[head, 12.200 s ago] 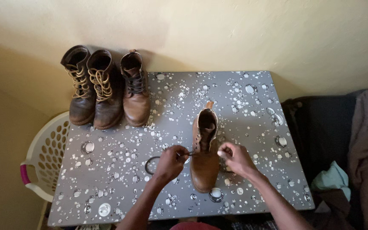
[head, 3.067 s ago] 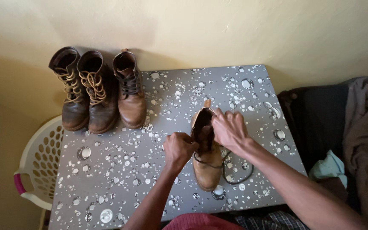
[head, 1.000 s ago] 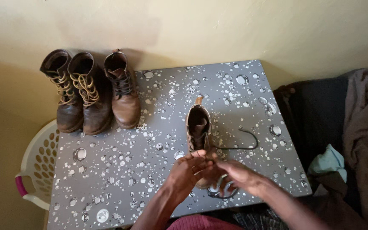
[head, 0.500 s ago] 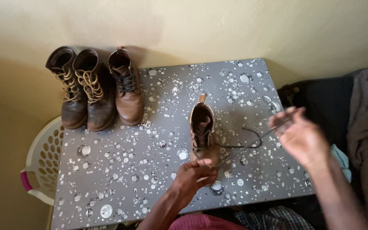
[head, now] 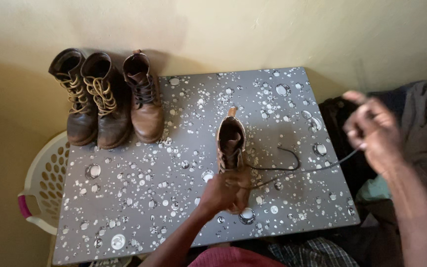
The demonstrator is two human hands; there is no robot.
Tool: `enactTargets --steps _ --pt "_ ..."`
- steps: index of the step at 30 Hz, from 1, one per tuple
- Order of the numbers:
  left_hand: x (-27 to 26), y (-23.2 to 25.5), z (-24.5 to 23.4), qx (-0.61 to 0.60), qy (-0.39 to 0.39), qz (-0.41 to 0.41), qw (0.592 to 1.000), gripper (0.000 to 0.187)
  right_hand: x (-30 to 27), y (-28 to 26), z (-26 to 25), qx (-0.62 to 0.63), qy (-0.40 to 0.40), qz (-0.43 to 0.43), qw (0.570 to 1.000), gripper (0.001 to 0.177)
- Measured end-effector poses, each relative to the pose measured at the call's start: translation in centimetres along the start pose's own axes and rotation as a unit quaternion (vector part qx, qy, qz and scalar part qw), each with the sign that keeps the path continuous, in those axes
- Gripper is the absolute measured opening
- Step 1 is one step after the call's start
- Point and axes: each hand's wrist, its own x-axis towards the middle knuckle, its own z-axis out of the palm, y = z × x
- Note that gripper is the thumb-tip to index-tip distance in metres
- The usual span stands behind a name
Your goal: The person laces a brown leather boot placed on a table. They thread the laces through the eyelets from bottom to top, pull the laces tight, and tie a knot at the top. Two other boots remain on the table nearby.
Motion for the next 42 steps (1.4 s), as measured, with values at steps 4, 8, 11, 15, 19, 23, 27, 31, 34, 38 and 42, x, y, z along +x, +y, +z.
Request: enactTargets --steps 4,8,11,15,19,23,27,31,34,38,42 --pt "1.0 2.7 -0.7 0.220 0.107 0.163 0.956 0.037 -2.7 1.8 4.4 -0.001 -0.183 0.084 0.980 0.027" --pt "1.6 5.7 -1.2 0.303 0.129 0.161 0.930 0.024 -5.9 5.3 9.6 -0.068 -0.283 0.211 0.933 0.030" --pt "1.5 7.2 -1.2 0.361 0.160 0.154 0.906 0.019 -7.6 7.6 11.7 -0.047 -0.320 0.252 0.912 0.030" --pt "1.5 7.4 -1.0 0.420 0.208 0.214 0.857 0.026 -8.2 9.9 12.3 -0.041 -0.363 0.243 0.899 0.027" --pt "2.1 6.7 -0.5 0.445 0.218 0.258 0.830 0.019 -8.5 11.1 12.2 -0.019 -0.464 0.164 0.870 0.022" --pt "2.3 5.6 -0.7 0.459 0.197 0.270 0.823 0.014 -8.5 11.6 11.3 -0.037 -0.480 0.177 0.859 0.027" --pt "1.7 5.0 -1.3 0.485 0.162 0.275 0.814 0.021 -8.2 11.5 10.7 -0.058 -0.453 0.240 0.857 0.031" --pt "1.5 4.1 -0.6 0.509 0.210 0.265 0.791 0.062 -7.7 11.7 10.7 -0.074 -0.466 0.224 0.853 0.029" --pt "1.9 3.0 0.6 0.532 0.209 0.319 0.756 0.056 -7.6 11.8 10.8 -0.084 -0.456 0.253 0.849 0.026" --pt "2.3 2.0 1.4 0.574 0.195 0.411 0.681 0.032 -7.2 11.4 10.2 -0.078 -0.470 0.234 0.848 0.024" --pt "1.5 3.6 0.3 0.539 0.248 0.450 0.667 0.019 -7.0 11.3 9.1 -0.081 -0.459 0.274 0.841 0.025"
